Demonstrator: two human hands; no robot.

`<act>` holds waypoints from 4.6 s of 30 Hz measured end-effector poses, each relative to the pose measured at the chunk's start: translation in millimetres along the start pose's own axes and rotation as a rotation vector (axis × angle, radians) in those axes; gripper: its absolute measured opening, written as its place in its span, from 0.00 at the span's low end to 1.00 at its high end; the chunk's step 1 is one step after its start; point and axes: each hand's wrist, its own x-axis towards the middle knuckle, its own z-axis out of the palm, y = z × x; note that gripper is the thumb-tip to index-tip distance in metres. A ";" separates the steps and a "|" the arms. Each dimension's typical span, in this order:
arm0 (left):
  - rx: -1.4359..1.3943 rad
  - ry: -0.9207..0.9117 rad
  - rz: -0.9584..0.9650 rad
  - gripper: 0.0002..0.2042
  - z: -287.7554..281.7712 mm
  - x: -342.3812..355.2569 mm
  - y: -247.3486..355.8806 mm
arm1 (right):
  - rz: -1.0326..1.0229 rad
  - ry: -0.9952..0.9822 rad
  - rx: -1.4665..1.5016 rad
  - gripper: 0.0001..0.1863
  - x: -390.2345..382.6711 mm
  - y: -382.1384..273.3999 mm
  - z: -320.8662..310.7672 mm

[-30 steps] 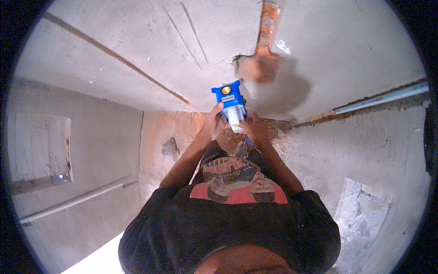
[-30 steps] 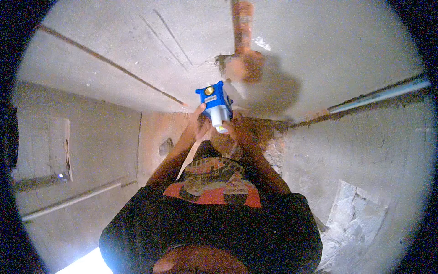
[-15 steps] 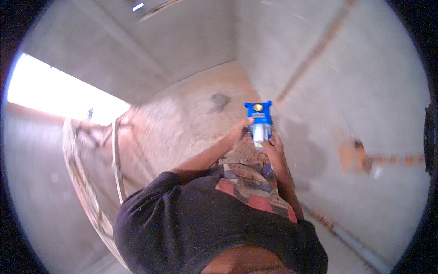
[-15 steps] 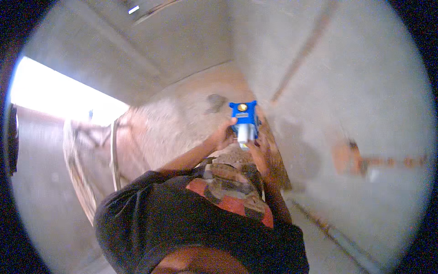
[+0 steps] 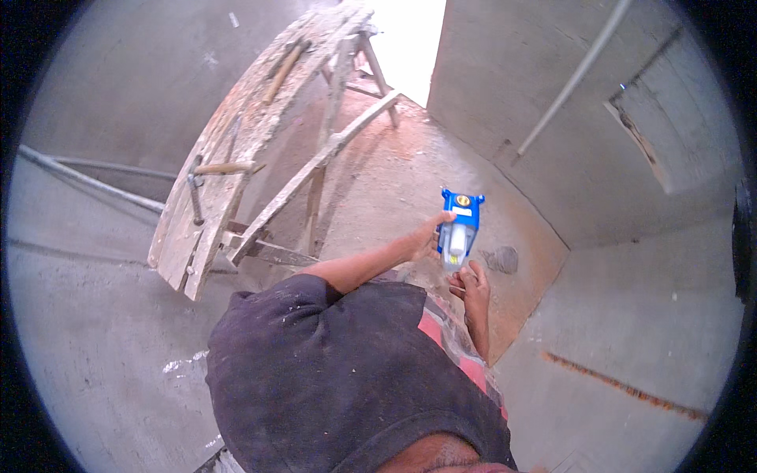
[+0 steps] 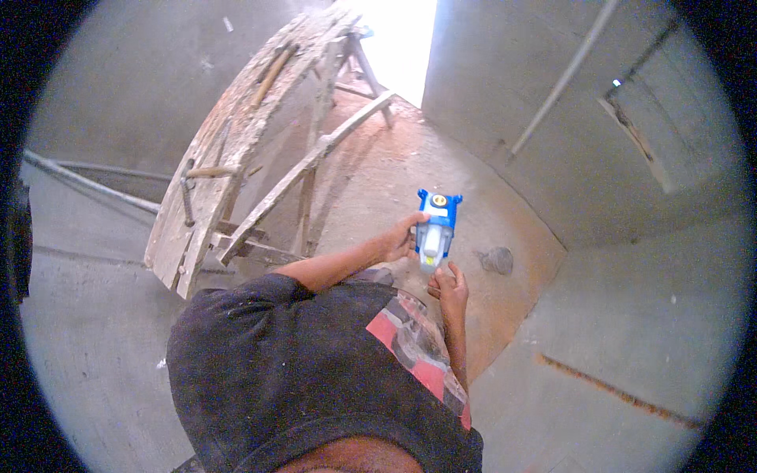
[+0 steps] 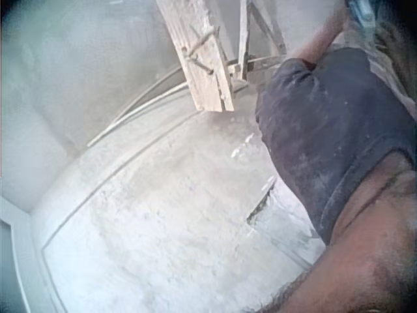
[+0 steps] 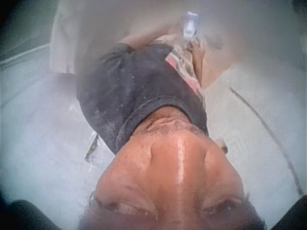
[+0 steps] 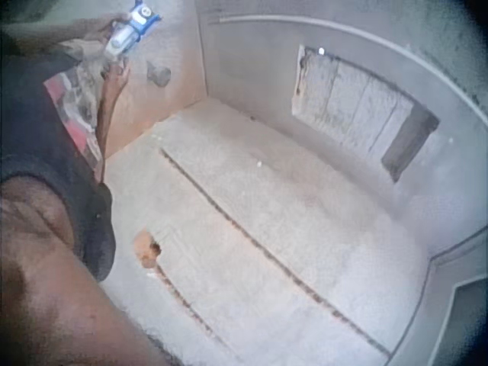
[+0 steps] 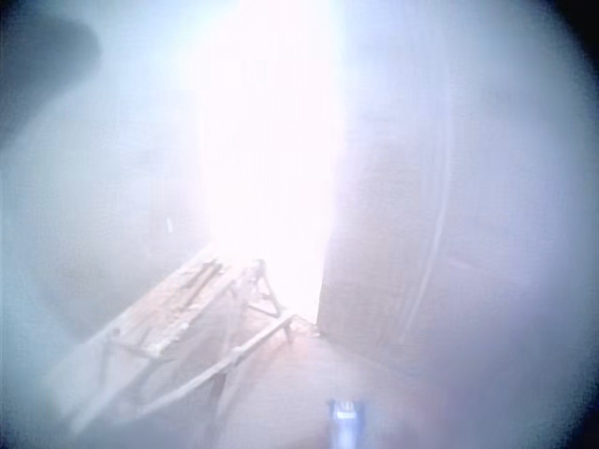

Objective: The person holds a blue electrical box against a wall and then uses a hammer and a chisel to widen a groove in the masonry.

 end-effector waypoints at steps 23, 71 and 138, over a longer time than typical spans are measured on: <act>0.266 0.953 0.497 0.42 -248.3 -214.6 384.0 | -0.029 -0.393 -0.431 0.24 329.6 -107.8 177.0; 1.668 0.674 0.116 0.23 -480.9 -62.6 588.7 | -0.425 -0.858 -0.817 0.22 417.7 -204.2 552.1; 1.112 -0.807 -0.367 0.17 -219.6 193.8 376.8 | -0.233 1.385 1.279 0.05 214.4 90.1 347.9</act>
